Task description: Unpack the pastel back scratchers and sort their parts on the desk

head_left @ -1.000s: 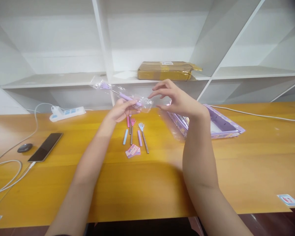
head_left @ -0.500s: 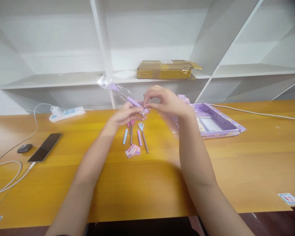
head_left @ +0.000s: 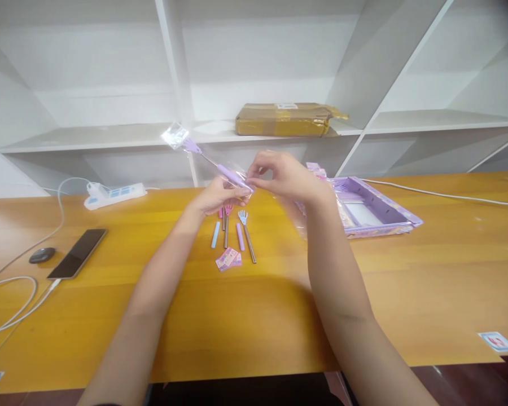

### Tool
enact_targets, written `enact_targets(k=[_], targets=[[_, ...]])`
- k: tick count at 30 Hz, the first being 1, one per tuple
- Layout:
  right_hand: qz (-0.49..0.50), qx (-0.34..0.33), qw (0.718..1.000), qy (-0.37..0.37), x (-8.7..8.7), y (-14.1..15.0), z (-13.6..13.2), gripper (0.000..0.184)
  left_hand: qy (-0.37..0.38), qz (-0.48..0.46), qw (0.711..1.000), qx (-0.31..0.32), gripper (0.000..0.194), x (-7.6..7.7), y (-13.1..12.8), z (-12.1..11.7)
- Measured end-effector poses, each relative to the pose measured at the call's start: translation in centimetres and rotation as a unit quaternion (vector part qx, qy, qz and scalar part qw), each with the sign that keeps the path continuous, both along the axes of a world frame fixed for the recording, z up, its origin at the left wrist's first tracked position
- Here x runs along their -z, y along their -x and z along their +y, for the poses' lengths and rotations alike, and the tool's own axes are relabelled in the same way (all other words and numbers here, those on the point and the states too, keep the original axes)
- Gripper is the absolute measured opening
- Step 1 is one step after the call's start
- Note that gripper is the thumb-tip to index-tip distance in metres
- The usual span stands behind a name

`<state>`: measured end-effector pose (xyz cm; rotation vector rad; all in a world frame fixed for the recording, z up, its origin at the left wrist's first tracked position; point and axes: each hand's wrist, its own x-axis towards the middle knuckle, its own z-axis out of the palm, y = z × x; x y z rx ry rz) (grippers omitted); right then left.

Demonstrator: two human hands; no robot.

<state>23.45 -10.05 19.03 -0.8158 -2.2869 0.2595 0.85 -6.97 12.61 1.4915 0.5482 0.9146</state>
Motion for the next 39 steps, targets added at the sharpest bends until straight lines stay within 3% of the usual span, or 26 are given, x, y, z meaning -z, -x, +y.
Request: enact_targets(k=[6,10,15,21,31,39], targets=[[0.018,0.009,1.0,0.018,0.2,-0.2,0.3,0.021,-0.037,0.017,0.999,0.005,0.036,0.1,0.1,0.0],[0.045,0.053,0.996,0.052,0.3,-0.4,0.4,0.037,-0.06,0.024,0.998,0.013,0.04,-0.1,0.2,-0.2],[0.004,0.073,0.988,0.139,0.0,-0.6,-0.2,0.05,-0.074,0.037,0.997,0.003,0.039,-0.2,0.2,-0.3],[-0.038,0.054,0.985,0.159,-0.4,-0.2,-0.7,0.062,-0.078,0.036,0.996,0.024,0.038,-0.3,0.0,-0.5],[-0.041,0.052,0.987,0.144,-0.4,0.1,-0.7,0.065,-0.078,0.049,0.996,-0.002,0.038,0.1,0.0,-0.3],[-0.04,0.023,0.986,0.161,-0.5,0.2,-0.7,0.061,-0.129,0.078,0.989,-0.011,0.038,-0.3,-0.2,-0.3]])
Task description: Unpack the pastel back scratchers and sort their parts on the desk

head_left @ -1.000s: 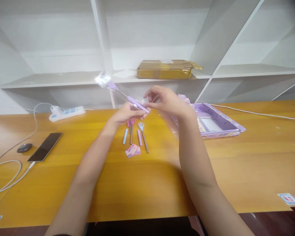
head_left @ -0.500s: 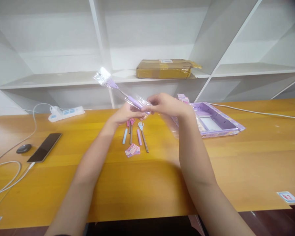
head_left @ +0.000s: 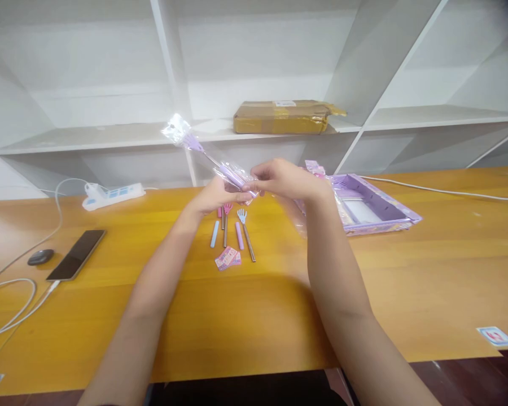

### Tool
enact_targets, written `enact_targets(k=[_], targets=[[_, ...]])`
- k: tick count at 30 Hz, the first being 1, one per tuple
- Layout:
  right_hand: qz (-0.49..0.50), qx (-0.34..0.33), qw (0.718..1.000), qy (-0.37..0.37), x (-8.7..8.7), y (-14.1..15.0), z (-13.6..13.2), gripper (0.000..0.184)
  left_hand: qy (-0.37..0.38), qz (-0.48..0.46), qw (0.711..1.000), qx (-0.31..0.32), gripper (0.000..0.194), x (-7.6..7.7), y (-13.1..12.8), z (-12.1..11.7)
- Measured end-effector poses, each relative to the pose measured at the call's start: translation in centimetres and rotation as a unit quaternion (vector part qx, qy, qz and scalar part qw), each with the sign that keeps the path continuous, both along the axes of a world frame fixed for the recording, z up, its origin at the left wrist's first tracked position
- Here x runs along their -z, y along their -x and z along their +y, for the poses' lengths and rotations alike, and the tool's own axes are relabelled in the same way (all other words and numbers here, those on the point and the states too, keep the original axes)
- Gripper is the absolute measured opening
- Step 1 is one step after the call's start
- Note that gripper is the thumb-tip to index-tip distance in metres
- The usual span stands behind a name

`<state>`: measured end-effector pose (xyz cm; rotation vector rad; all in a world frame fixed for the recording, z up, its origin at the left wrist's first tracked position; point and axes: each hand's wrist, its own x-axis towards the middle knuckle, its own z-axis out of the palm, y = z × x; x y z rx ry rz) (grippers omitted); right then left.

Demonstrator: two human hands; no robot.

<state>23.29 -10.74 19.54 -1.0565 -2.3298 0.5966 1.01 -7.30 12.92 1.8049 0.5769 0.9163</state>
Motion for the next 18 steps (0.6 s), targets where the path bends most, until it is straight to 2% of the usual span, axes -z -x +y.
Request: enact_targets(k=[10,18], targets=[[-0.005,-0.021,1.0,-0.004,0.0,-0.9,0.3,0.054,-0.013,0.028,0.999,0.024,0.037,-0.1,0.5,0.4],[0.006,-0.027,0.999,0.04,0.3,-1.4,0.5,0.039,0.031,0.027,0.999,0.006,0.046,0.1,1.5,0.9]])
